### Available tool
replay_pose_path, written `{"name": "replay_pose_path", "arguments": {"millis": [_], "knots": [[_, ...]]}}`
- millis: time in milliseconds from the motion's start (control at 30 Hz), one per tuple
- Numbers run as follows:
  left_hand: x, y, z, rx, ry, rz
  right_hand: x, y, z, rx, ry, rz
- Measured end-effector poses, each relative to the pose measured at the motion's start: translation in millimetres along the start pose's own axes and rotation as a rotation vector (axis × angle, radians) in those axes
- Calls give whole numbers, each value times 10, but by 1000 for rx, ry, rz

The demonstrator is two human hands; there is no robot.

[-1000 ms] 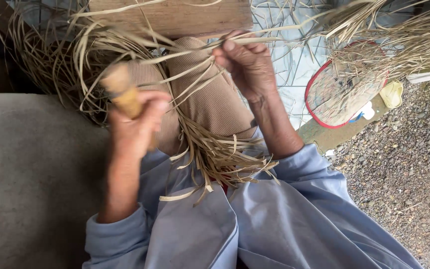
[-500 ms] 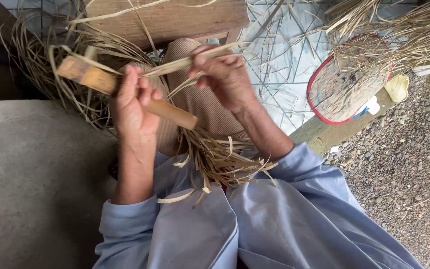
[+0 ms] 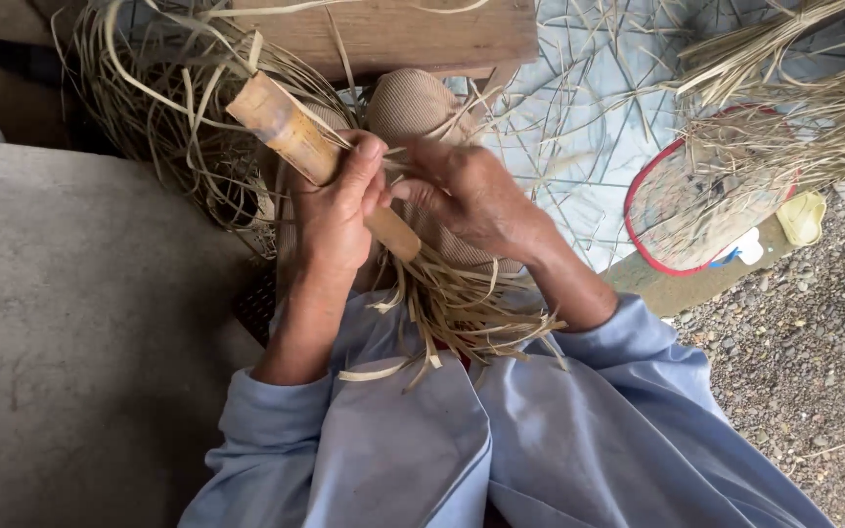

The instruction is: Weaving thin bamboo strips together to create a structured mat or basket, using a wooden stick to assist in positioning and tightening the weave.

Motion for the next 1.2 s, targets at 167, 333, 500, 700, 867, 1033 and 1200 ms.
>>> {"name": "replay_pose_path", "arguments": {"millis": [167, 333, 500, 700, 867, 1033, 1200], "knots": [[235, 598, 113, -231, 72, 87, -234, 15, 436, 337, -88, -178], [291, 977, 668, -338, 31, 111, -951, 302, 1329, 270, -383, -210], [264, 1237, 1070, -411, -32, 94, -1586, 649, 2071, 65, -652, -177], [179, 1340, 1015, -468, 26, 226, -2305, 992, 3062, -470, -812, -31], [-136, 343, 319, -163, 202, 254, -1213, 1064, 1726, -537, -397, 94], [-317, -330, 64, 41, 194, -116, -415, 199, 382, 291, -295, -134], [-214, -155, -77, -117, 197, -149, -386, -186, 194, 419, -246, -232]]}}
Point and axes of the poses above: each hand's wrist, its own x-axis towards the middle knuckle, its own y-axis out of the back of the hand, z = x × y, the point moved 8 cm from there along x, towards the middle knuckle, and after that the axes turned 14 degrees about -x, right-handed, at the moved point
